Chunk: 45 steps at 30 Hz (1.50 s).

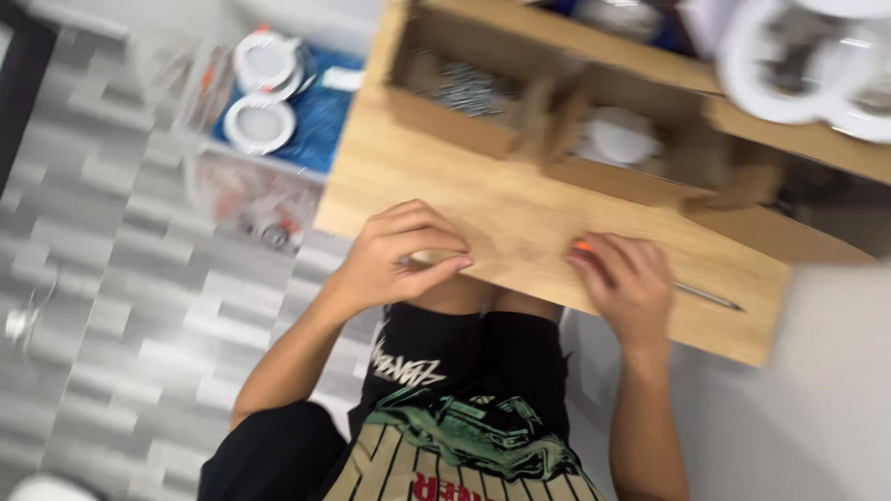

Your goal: The person assembles recessed LED light fixtures by attaching white plastic rings and translucent covers to the LED modules using a screwdriver. They handle multiple units one at a time, securing components and placing finished parts into boxes.

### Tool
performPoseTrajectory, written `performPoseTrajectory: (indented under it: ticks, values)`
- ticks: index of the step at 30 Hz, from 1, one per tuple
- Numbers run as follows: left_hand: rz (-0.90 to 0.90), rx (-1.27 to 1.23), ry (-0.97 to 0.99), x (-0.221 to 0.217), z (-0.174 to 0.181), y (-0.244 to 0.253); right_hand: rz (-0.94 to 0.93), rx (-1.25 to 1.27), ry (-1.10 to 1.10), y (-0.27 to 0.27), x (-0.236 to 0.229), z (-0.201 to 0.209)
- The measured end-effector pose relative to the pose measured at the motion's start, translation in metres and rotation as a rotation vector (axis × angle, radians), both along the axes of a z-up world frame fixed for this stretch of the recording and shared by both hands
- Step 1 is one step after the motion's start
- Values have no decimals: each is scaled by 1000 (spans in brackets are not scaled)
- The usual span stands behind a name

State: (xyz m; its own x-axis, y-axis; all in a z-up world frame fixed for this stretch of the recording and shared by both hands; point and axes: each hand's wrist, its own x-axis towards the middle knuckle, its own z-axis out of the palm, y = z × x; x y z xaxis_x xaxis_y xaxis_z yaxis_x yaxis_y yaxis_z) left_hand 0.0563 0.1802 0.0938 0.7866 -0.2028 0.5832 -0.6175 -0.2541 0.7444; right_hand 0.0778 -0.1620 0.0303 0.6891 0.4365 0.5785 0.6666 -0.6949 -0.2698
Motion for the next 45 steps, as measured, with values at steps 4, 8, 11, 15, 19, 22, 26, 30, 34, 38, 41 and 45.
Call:
performPoseTrajectory:
  ticks: [4, 8, 11, 15, 19, 22, 26, 30, 34, 38, 41, 45]
  values:
    - [178, 60, -55, -9, -26, 33, -21, -103, -4, -2, 2, -4]
    - [307, 194, -80, -12, -57, 59, 1, -166, -28, -6, 1, -4]
    - [419, 347, -147, -1, -84, 79, -30, -205, -20, -29, 1, -27]
    - [369, 199, 27, 33, -110, 136, -32, -219, 12, -28, 2, -29]
    - [451, 102, 306, 93, -162, 208, -22, -179, 52, -27, 2, -28]
    - [680, 361, 592, 135, -203, 257, -12, -210, 114, -38, 1, -27]
    - [902, 828, 967, 174, -253, 303, 158, -206, 185, -47, 20, -28]
    - [926, 958, 1099, 186, -284, 322, 144, -142, 220, -50, 20, -37]
    - [929, 912, 1215, 195, -310, 331, 185, -121, 218, -60, 23, -48]
    - [954, 973, 1239, 198, -317, 331, 205, -116, 252, -45, 27, -34]
    - [920, 1059, 1325, 197, -313, 332, 157, -138, 214, -46, 18, -33]
    - [835, 1179, 1382, 186, -279, 321, -4, -186, 181, -31, 5, -24]
